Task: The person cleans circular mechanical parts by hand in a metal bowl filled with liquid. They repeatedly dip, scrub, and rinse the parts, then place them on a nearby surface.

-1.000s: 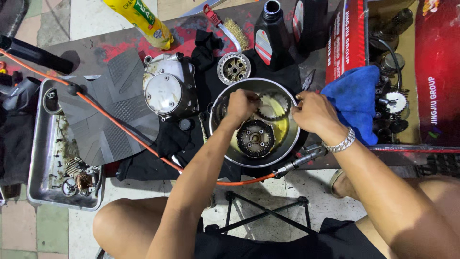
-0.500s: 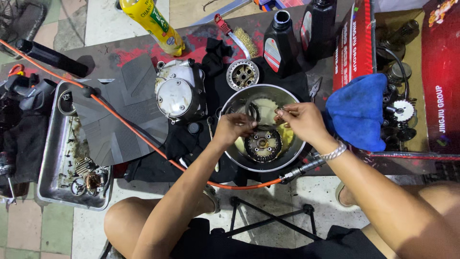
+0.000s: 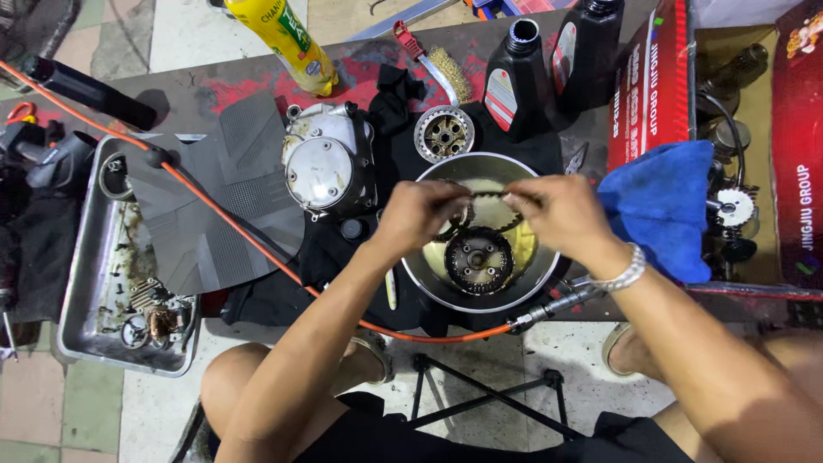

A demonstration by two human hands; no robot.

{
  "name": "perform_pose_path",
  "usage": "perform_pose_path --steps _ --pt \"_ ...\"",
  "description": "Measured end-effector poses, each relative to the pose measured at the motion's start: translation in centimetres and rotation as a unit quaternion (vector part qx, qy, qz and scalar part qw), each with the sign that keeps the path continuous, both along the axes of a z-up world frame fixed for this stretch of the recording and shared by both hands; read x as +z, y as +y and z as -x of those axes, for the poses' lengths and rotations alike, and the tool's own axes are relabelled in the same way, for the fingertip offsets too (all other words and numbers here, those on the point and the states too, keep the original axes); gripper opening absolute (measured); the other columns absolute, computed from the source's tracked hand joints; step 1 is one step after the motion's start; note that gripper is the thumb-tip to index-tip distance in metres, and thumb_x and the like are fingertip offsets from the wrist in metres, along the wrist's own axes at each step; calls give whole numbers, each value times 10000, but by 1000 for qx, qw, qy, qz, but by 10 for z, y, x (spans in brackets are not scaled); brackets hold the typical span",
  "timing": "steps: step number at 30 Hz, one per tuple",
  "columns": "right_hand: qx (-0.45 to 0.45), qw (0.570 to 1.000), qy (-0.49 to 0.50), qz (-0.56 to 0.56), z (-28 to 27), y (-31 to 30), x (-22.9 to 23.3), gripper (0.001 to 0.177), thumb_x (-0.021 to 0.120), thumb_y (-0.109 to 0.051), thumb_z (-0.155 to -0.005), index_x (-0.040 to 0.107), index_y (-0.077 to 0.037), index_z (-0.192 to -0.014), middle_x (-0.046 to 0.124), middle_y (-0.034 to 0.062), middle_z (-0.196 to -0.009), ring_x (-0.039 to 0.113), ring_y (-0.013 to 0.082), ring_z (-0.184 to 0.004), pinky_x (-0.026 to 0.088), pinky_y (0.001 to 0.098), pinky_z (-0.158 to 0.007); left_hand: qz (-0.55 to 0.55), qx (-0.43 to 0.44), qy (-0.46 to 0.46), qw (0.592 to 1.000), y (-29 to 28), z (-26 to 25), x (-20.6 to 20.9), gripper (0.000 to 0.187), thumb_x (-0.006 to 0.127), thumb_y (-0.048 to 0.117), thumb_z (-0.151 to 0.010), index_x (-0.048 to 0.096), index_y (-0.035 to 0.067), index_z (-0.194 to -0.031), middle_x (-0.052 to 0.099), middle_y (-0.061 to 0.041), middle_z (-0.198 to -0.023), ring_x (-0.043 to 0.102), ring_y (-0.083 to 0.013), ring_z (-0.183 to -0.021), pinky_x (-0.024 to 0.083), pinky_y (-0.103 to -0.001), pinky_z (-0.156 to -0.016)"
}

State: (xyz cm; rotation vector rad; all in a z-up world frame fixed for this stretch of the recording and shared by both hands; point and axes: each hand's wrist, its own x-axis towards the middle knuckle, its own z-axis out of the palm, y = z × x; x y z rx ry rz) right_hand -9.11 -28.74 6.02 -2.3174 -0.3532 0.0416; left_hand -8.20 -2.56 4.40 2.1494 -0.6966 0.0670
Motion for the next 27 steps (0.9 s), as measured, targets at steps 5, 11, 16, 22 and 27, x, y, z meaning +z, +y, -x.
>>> perform_pose_path --steps 5,11,16,22,27 --pt "-35 950 151 -272 -15 -11 -15 192 710 -89 -961 727 62 -1078 780 104 -922 752 143 -817 592 263 -694 242 77 301 919 3 -1 -11 260 741 147 -961 747 -36 -1146 789 -81 -917 741 -135 -794 614 -276 -692" --pt "-111 883 243 -387 -13 -8 -37 160 679 -101 -982 722 38 -1050 768 112 -927 753 165 -804 597 280 -656 355 122 377 847 -13 6 -28 223 733 123 -941 742 -37 -1096 783 -93 -933 760 -141 -806 612 -282 -659" --pt "-192 852 261 -410 -8 0 -43 134 694 -118 -981 722 3 -1032 768 104 -942 740 173 -789 576 290 -637 430 155 427 780 -28 17 -36 242 732 111 -942 735 -46 -1126 782 -106 -977 759 -157 -836 618 -294 -719" --pt "-203 810 293 -466 1 14 -45 126 705 -67 -955 714 31 -1033 765 122 -971 743 198 -838 630 328 -730 500 202 410 735 -34 21 -35 232 725 70 -934 700 -56 -1127 770 -139 -1007 770 -203 -869 641 -329 -766" --pt "-196 775 349 -489 16 28 -43 192 709 -11 -896 707 28 -1083 774 128 -1018 749 218 -923 641 354 -816 510 250 375 732 -45 31 -35 255 712 78 -949 684 -85 -1143 771 -167 -1040 771 -231 -911 635 -320 -762"
